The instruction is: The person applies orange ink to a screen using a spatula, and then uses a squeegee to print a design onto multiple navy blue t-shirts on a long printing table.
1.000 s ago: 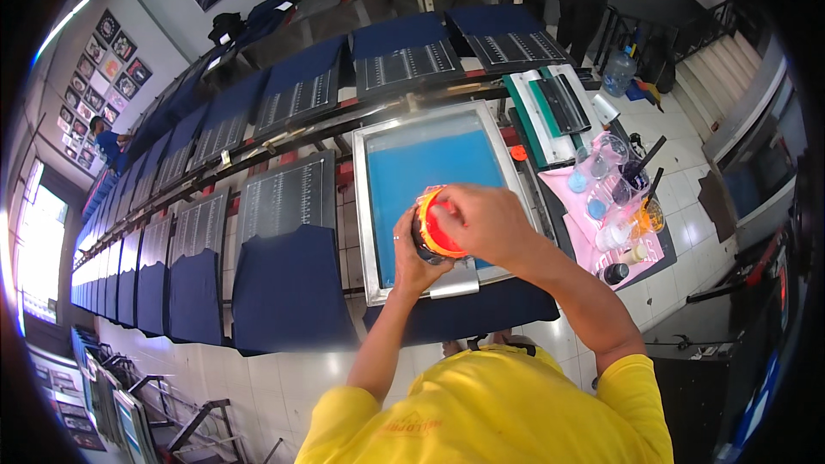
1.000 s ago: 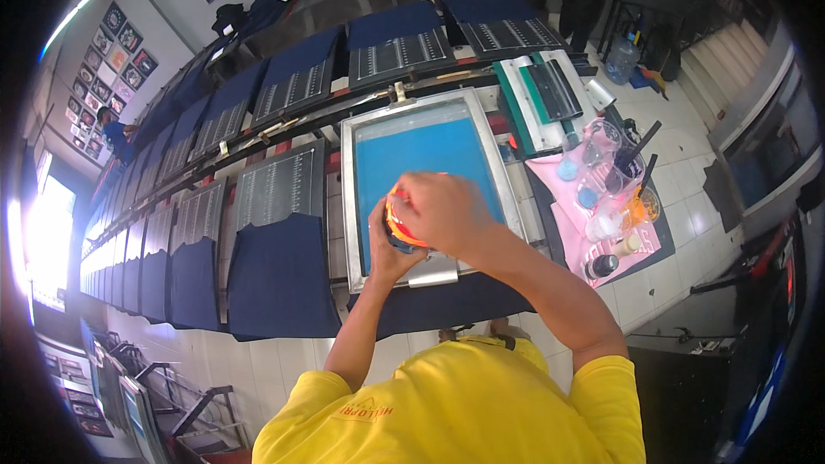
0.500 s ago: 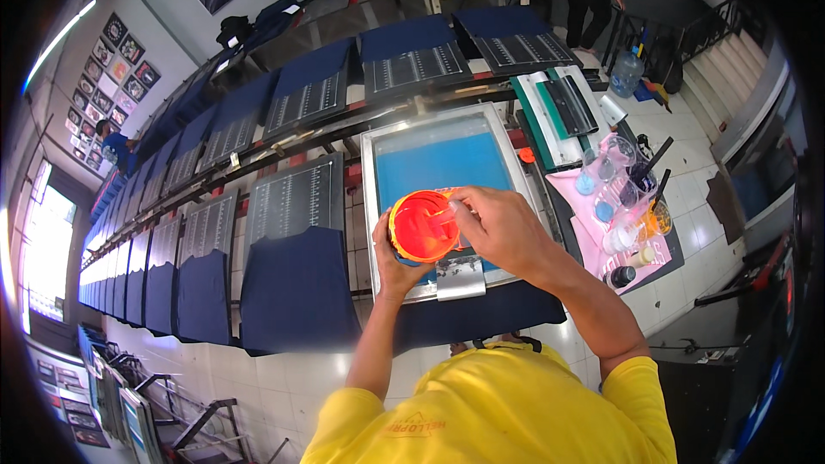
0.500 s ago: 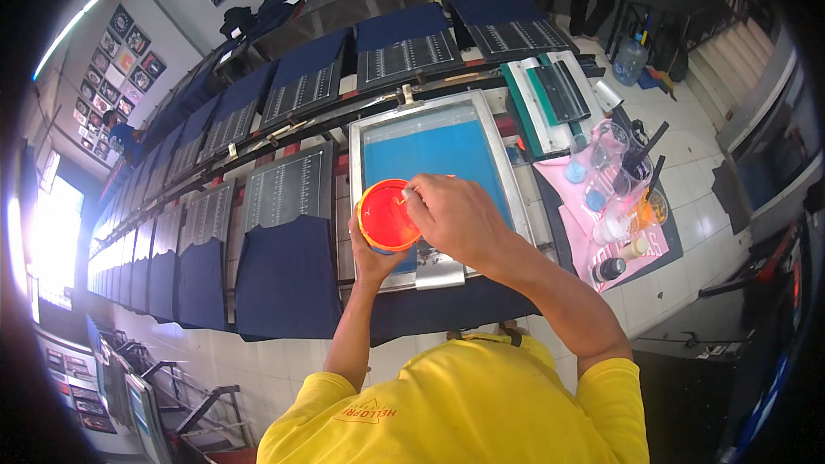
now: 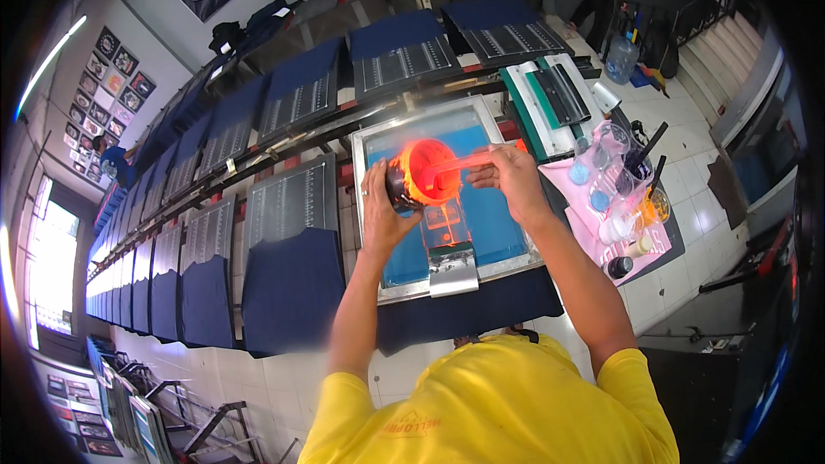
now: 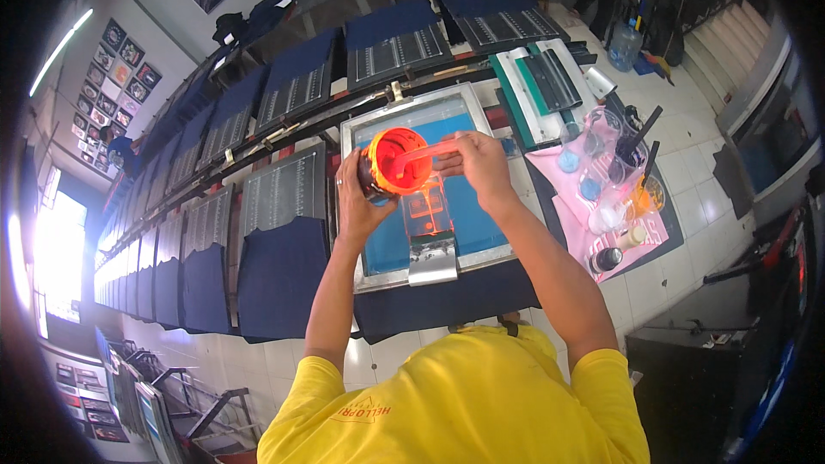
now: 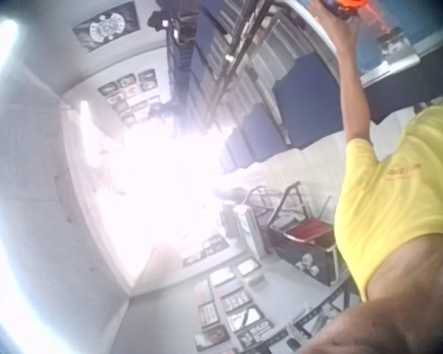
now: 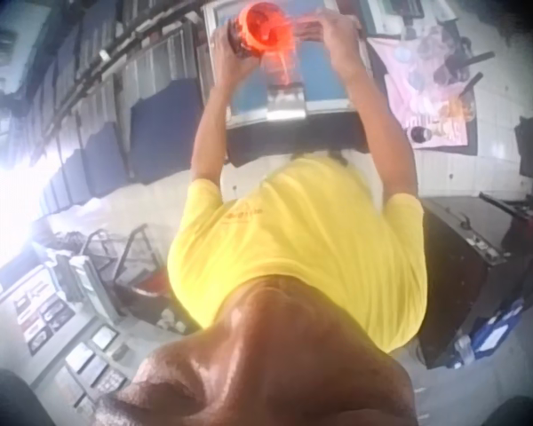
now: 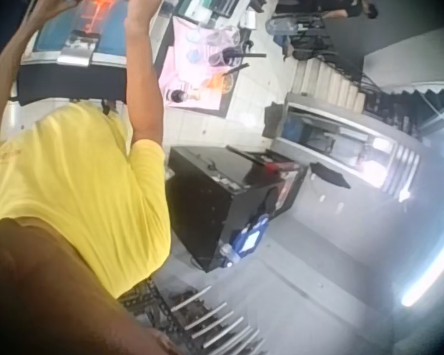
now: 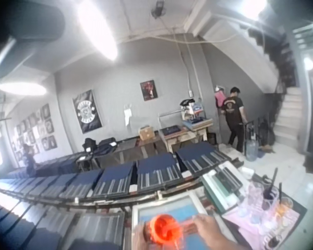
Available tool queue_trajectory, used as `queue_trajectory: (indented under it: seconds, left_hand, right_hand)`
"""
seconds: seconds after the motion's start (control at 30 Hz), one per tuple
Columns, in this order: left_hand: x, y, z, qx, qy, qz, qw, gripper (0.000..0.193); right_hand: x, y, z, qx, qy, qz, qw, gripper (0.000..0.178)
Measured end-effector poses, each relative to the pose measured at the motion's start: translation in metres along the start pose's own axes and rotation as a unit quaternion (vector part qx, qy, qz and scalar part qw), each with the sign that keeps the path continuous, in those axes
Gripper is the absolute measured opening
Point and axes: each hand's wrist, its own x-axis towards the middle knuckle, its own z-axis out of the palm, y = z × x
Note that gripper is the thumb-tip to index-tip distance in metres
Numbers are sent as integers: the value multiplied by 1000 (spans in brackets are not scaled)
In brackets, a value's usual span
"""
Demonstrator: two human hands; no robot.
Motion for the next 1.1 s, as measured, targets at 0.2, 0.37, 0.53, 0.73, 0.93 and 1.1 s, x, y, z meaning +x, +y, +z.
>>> queue_trajectory:
  seconds: [0.2, 0.37, 0.53, 0.73, 0.93, 1.1]
  left_hand:
    - [28, -2, -3, 62, -31, 11, 998, 113]
    - [18, -8, 1, 74, -41, 4, 996, 113]
    - [-6, -10, 7, 62, -26, -28, 997, 110]
    - [-21, -16, 9, 26, -5, -89, 996, 108]
    - [-27, -21, 10, 39, -17, -113, 993, 107]
    - [-21, -19, 7, 49, -42, -145, 987, 103]
  right_hand:
    - [20, 24, -28, 145, 26, 61, 987, 32]
    - [18, 40, -41, 148, 45, 87, 984, 31]
    - [14, 50, -52, 142, 47, 99, 984, 30]
    - [8, 50, -60, 144, 46, 103, 983, 30]
    - [8, 49, -67, 142, 41, 93, 985, 31]
    - [12, 52, -80, 124, 48, 61, 989, 33]
